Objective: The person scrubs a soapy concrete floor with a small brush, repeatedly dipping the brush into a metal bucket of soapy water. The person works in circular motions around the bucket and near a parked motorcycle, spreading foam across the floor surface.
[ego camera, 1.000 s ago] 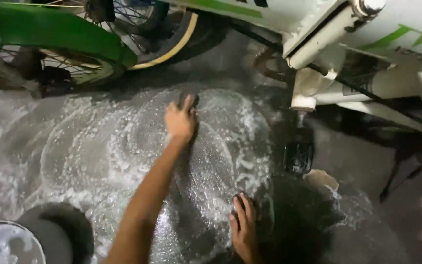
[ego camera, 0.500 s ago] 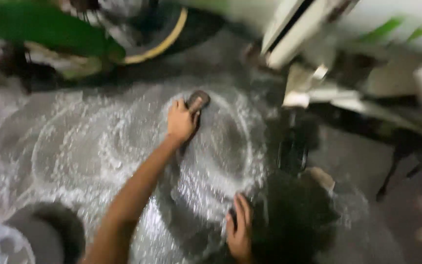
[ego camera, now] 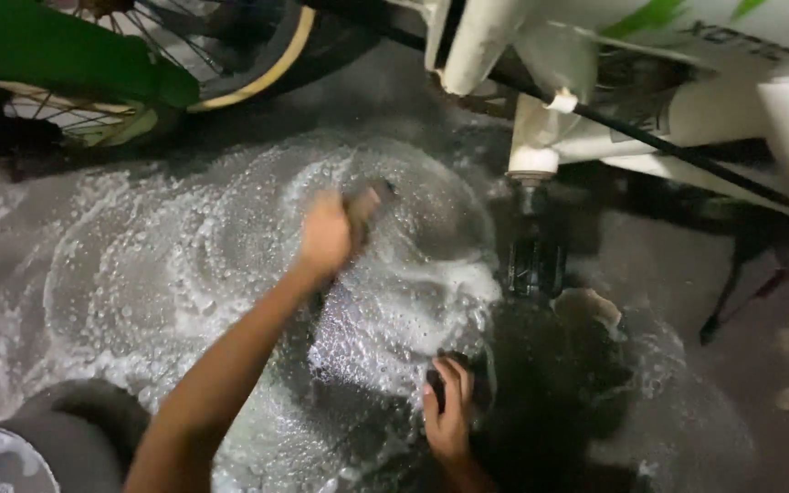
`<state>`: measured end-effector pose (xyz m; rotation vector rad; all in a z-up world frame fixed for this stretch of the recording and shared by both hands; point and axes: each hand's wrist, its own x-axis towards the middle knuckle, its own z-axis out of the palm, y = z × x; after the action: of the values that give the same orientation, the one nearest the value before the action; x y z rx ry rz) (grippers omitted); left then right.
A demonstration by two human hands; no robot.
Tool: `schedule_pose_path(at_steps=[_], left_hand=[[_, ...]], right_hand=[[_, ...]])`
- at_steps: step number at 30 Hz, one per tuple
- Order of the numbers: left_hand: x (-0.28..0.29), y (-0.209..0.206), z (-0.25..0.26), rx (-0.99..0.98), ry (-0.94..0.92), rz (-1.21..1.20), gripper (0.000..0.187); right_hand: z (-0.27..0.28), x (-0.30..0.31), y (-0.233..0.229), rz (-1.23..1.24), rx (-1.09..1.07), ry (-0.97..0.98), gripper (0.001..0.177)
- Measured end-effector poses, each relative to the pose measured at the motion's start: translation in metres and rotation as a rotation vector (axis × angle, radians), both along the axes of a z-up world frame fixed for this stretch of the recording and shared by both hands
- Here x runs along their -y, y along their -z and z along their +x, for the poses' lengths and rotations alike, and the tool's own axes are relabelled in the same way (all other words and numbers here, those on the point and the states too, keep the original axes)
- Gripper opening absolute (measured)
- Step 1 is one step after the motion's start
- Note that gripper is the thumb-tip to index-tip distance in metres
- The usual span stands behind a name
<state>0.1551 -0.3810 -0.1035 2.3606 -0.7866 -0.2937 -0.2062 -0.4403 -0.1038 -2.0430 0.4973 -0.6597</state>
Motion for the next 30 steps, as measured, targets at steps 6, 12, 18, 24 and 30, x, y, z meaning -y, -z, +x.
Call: schedule_pose_path(at_steps=[6, 12, 18, 24, 30], left_hand=[[0.116, 0.041, 0.020, 0.498, -0.223, 0.282, 0.027], [0.052, -0.021, -0.110, 0.532, 0.503, -0.058, 0.061], [0.035, -0.001, 0.036, 0.611, 0.160, 0.125, 0.056], [0.169, 0.045, -0.008, 0.371, 0.051, 0.368, 0.038], [0.057, -0.062, -0.125, 0.416, 0.544, 0.021, 0.038]], right_hand=[[0.007, 0.003, -0.005, 0.026, -0.053, -0.009, 0.036], [0.011, 0.007, -0.017, -0.055, 0.037, 0.029, 0.028], [0.009, 0.005, -0.005, -0.062, 0.044, -0.040, 0.029], [0.007, 0.003, -0.007, -0.018, -0.043, -0.042, 0.034], [0.010, 0.012, -0.012, 0.042, -0.021, -0.004, 0.031]])
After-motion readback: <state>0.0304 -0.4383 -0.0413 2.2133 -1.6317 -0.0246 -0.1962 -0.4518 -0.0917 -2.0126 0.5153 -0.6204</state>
